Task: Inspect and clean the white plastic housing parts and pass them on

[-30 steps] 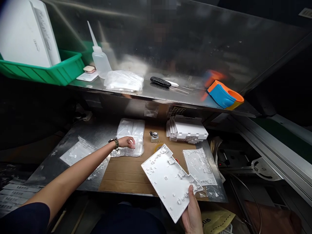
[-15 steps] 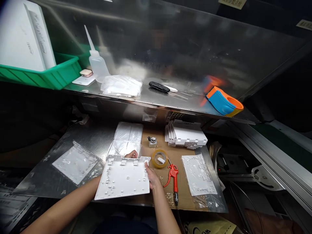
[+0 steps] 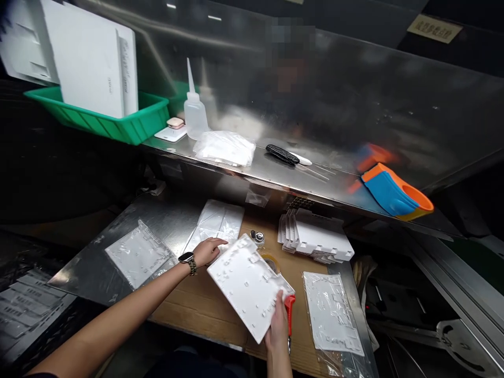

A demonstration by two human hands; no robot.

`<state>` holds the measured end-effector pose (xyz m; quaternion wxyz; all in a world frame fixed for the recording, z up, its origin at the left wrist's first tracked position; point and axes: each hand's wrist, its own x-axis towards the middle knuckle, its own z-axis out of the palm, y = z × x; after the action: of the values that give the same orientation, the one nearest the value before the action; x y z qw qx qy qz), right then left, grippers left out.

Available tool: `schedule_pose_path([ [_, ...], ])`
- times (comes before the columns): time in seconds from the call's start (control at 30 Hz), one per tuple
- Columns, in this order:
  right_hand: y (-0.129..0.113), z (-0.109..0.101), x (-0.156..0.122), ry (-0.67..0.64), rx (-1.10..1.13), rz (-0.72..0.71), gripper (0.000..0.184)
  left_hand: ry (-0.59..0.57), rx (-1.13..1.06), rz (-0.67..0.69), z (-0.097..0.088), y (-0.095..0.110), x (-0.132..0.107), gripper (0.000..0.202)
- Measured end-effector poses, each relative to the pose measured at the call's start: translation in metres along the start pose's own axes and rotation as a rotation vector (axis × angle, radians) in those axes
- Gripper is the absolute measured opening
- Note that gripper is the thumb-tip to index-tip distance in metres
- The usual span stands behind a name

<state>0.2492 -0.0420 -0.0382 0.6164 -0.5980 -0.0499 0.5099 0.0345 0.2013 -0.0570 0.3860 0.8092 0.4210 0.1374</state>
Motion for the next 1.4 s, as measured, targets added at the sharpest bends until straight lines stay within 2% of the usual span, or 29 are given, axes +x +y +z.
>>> schedule_pose_path([
  [0.1,0.0,-0.004,-0.031,0.235,-0.049,-0.128,0.101,0.029,0.035,-0.016,0.007,0.01,0.001,0.028],
  [0.17,0.007,0.001,-0.044,0.301,-0.115,-0.233,0.1,0.036,0.039,-0.013,0.014,0.015,0.002,0.027],
  [0.27,0.026,0.017,-0.051,0.246,-0.308,-0.424,0.088,0.02,0.016,0.036,0.024,0.021,0.005,0.037],
  [0.33,0.04,0.024,-0.048,0.18,-0.401,-0.493,0.08,0.012,-0.014,0.071,0.029,0.025,0.007,0.044],
  [0.43,0.055,0.026,-0.044,0.127,-0.424,-0.487,0.071,0.044,-0.052,0.099,0.031,0.031,0.01,0.052],
  [0.53,0.06,0.02,-0.047,0.09,-0.448,-0.482,0.066,0.114,-0.046,0.124,0.029,0.038,0.004,0.057],
  [0.67,0.048,0.02,-0.059,0.08,-0.49,-0.494,0.069,0.161,0.048,0.232,0.029,0.049,-0.018,0.064],
  [0.87,0.011,0.016,-0.079,0.248,-0.487,-0.408,0.074,0.16,0.175,0.361,0.048,0.069,-0.053,0.092],
  [0.93,0.003,0.008,-0.085,0.247,-0.538,-0.453,0.068,0.165,0.168,0.382,0.056,0.077,-0.058,0.101],
  [1.0,-0.004,0.0,-0.09,0.183,-0.639,-0.552,0.059,0.187,0.13,0.379,0.063,0.084,-0.059,0.108],
  [1.1,-0.013,-0.009,-0.097,0.093,-0.809,-0.709,0.049,0.231,0.056,0.371,0.066,0.093,-0.055,0.106],
  [1.17,-0.02,-0.013,-0.102,0.114,-0.888,-0.765,0.047,0.243,0.034,0.412,0.066,0.098,-0.052,0.1],
  [1.4,-0.02,-0.021,-0.118,0.238,-0.903,-0.77,0.046,0.332,0.024,0.539,0.067,0.119,-0.045,0.087],
])
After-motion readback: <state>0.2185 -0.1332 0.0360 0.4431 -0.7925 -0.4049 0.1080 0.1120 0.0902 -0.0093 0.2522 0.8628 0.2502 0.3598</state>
